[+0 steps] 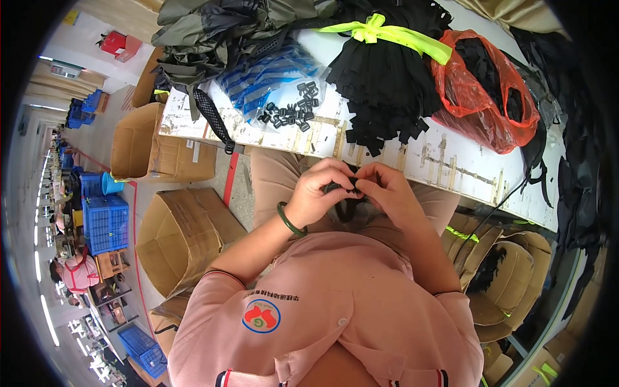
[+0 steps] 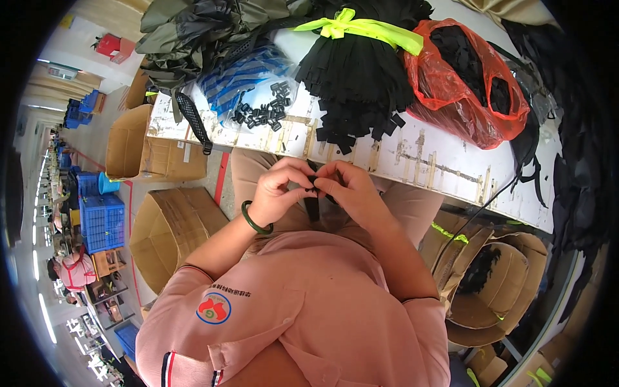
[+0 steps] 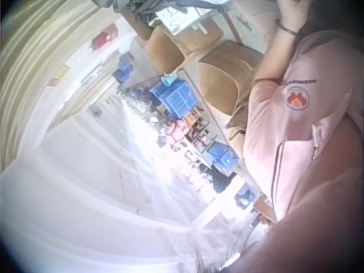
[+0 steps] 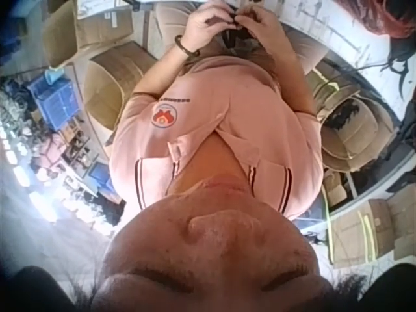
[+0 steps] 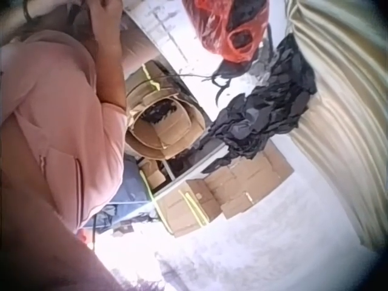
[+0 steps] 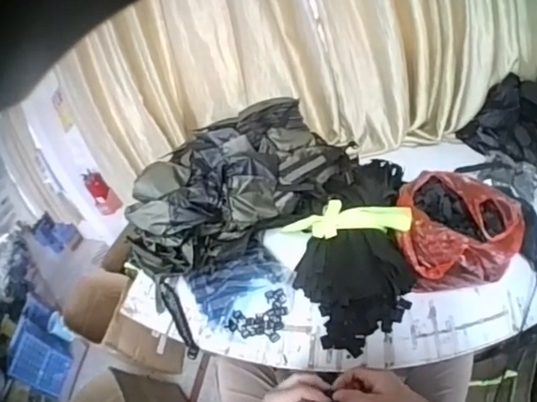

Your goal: The recorder is threading plastic buckles onto black straps in a factory setting.

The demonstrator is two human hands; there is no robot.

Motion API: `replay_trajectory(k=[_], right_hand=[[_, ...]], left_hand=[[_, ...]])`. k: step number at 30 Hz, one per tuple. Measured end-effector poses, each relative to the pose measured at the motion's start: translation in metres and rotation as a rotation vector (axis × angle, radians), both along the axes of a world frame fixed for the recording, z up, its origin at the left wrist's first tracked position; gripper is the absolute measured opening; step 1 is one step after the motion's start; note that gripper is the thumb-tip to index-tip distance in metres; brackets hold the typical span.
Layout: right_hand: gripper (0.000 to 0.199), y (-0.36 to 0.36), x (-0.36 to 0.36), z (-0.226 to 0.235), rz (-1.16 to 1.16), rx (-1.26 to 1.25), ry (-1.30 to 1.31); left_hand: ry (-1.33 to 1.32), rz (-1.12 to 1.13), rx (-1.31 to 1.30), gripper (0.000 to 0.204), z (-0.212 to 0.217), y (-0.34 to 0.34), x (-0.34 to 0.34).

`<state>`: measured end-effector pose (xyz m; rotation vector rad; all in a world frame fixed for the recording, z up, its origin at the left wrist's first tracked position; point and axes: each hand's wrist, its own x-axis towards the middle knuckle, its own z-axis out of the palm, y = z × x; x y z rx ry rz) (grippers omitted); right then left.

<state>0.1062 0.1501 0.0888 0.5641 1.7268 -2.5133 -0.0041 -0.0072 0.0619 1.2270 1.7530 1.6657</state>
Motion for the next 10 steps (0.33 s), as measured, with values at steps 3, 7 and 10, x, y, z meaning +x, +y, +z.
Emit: replay_trajectory(k=[3,7,10], right_hand=[[0.010,0.002,0.003,-0.022,-0.004,0.181,0.094],[0.009,0.010,0.002,-0.013,-0.143,0.035,-0.013],[0.010,0.015,0.001,-0.021,-0.209,-0.072,0.011]], left_hand=[[0.098,-0.055,-0.053,0.016,0.011,0.002,0.000],[0.086,-0.112,-0.067,0.021,0.011,-0.002,0.002],[0.125,-0.137,-0.152,0.021,0.015,-0.002,0.006]])
